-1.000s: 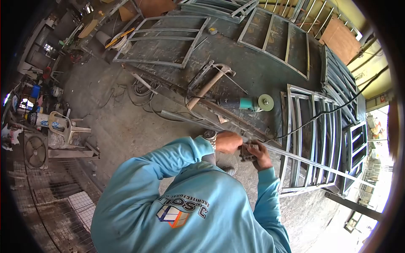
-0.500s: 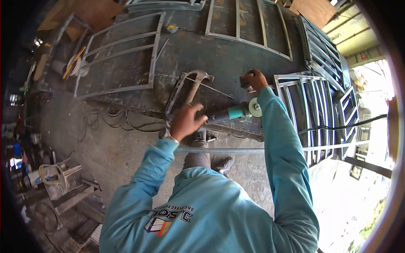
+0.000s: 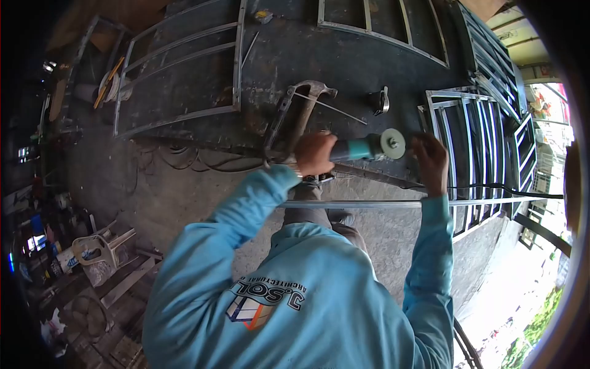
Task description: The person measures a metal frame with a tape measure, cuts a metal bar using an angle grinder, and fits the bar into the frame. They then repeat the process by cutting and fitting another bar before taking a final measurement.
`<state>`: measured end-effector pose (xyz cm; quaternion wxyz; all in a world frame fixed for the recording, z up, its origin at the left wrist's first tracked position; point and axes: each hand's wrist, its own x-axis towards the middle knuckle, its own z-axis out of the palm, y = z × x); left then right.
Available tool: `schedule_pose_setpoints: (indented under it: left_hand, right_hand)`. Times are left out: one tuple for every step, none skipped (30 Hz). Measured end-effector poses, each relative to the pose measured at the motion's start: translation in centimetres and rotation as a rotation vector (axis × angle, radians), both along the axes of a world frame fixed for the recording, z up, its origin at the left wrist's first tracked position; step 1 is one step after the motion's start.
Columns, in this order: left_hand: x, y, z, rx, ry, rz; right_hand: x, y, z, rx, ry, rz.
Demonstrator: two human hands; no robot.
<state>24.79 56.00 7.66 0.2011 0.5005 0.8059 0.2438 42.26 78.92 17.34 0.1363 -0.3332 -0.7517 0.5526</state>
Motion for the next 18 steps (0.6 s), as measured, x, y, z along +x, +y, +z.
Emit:
schedule_pose_setpoints:
  left_hand:
    - [-1.3,-1.9,2.1,-0.052,-0.078,-0.037]
    - [-2.5,-4.1,3.6,-0.103,-0.156,-0.072]
    - [-3.5,-6.8,4.0,-0.095,-0.215,-0.086]
    - [-4.5,-9.8,4.3,-0.089,-0.269,-0.103]
    - [-4.8,-13.0,4.6,-0.051,-0.335,-0.040]
    - [-4.7,-16.0,6.1,-0.086,-0.267,0.014]
    - [-4.2,-18.7,7.4,-0.066,-0.409,0.124]
    - [-3.7,-21.1,8.9,-0.058,-0.348,0.159]
    - [-2.6,-23.5,9.7,-0.046,-0.321,0.269]
    - [-1.2,-25.8,10.1,-0.031,-0.297,0.375]
    - [0.5,-27.8,10.6,-0.061,-0.261,0.491]
    - [2.1,-29.3,10.7,-0.081,-0.226,0.591]
    - [3.6,-30.8,10.3,-0.050,-0.239,0.653]
    - [5.4,-32.1,9.9,-0.021,-0.260,0.713]
    - [7.3,-33.0,10.0,-0.011,-0.315,0.735]
    - [9.4,-33.5,10.0,0.000,-0.371,0.764]
    - [11.7,-33.5,9.8,0.020,-0.427,0.770]
    - [13.9,-33.5,9.7,0.033,-0.482,0.783]
  right_hand:
    - [1.5,-1.2,0.6,-0.004,0.007,0.010]
    - [3.0,-2.3,1.0,-0.026,0.038,-0.006]
    - [4.4,-3.2,1.2,-0.053,0.071,-0.023]
    - [5.7,-4.0,1.2,-0.063,0.086,-0.015]
    - [7.0,-4.7,1.0,-0.081,0.077,-0.013]
    - [8.1,-5.3,0.7,-0.095,0.073,-0.015]
    - [9.2,-6.0,0.2,-0.105,0.092,-0.017]
    - [10.4,-6.8,-0.6,-0.156,0.114,0.015]
    - [11.6,-7.7,-1.4,-0.205,0.135,0.045]
    - [12.8,-8.8,-2.1,-0.266,0.161,0.033]
    - [14.0,-9.7,-2.7,-0.300,0.134,0.058]
    - [15.4,-10.6,-3.7,-0.276,0.111,0.102]
    - [16.6,-11.8,-4.3,-0.297,0.107,0.116]
    - [17.8,-13.0,-4.8,-0.328,0.094,0.125]
    - [19.0,-14.1,-5.4,-0.317,0.081,0.187]
    - [20.1,-15.2,-6.3,-0.329,0.061,0.207]
    - [21.0,-16.3,-7.2,-0.399,0.107,0.236]
    - [21.5,-17.5,-7.0,-0.542,0.017,0.224]
